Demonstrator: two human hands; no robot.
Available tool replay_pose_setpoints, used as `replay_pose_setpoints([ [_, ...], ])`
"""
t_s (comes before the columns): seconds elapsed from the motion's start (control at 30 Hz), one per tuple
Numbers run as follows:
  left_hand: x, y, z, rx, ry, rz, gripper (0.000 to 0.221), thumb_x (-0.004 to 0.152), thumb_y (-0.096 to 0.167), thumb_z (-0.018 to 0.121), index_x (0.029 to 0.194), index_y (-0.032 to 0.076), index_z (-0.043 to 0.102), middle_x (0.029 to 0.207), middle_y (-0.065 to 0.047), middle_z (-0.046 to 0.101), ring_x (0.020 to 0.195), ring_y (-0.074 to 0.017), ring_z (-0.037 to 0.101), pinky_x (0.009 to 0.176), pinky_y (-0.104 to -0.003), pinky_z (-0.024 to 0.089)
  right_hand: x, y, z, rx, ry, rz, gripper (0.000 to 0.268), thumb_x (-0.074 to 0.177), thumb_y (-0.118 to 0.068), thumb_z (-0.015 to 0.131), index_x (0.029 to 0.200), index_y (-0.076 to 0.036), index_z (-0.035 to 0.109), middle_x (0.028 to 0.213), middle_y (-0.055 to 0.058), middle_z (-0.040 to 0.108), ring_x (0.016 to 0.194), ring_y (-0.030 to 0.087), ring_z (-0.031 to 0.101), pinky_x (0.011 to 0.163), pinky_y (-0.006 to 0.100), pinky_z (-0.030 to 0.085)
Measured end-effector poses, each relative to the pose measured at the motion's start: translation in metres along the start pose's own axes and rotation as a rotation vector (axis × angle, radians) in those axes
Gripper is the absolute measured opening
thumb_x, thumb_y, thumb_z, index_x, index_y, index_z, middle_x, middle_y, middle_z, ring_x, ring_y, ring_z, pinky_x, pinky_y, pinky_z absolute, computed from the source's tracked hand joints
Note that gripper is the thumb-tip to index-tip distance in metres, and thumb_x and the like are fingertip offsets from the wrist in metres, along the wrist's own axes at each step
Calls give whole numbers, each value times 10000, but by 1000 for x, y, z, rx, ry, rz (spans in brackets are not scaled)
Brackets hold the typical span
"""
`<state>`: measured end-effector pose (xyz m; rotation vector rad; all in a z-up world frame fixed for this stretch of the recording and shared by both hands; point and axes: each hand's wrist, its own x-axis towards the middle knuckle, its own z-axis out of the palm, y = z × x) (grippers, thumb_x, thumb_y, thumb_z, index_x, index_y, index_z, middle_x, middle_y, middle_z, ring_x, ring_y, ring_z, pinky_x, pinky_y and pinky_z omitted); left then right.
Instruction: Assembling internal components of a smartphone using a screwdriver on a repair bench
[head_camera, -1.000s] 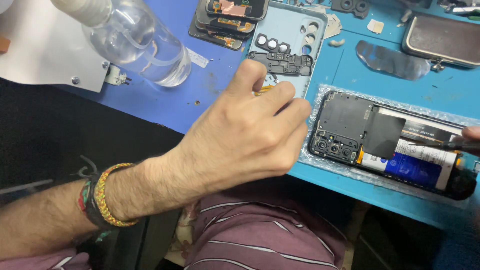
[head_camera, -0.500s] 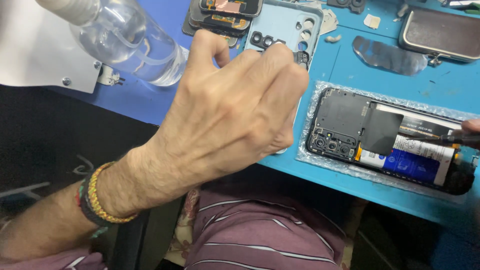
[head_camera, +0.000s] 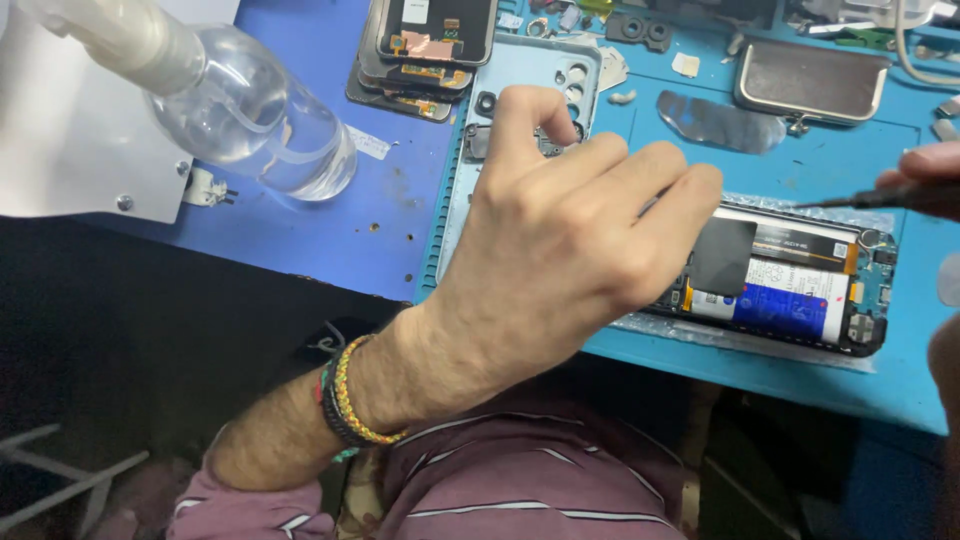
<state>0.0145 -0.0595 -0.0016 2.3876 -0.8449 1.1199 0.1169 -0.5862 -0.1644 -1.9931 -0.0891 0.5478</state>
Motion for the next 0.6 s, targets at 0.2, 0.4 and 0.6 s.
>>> replay_pose_setpoints([
  [0.2,-7,1,3,-245,-84,-90,162,1038,-35,684,994,120,690,783,8,553,714,-260,537,867,-479,352,-78,-240,201,-693,394,-889,141,1350,104,326,1343,141,462,1320,315,731,1498,556,544,1404,666,434],
  [0.4,-5,-3,3,-271,-79,-147,119,1099,155,713,987,164,676,828,50,659,724,-233,592,899,-465,326,-73,-248,219,-592,437,-807,151,1362,144,399,1297,108,530,1514,447,553,1235,497,755,1019,527,612],
  [0.6,-2,-5,3,-292,-74,-149,129,1094,160,727,976,180,681,835,53,670,749,-241,611,917,-471,314,-72,-259,233,-389,525,-585,305,1397,50,448,1165,124,631,1510,332,583,1227,405,764,1110,467,611],
])
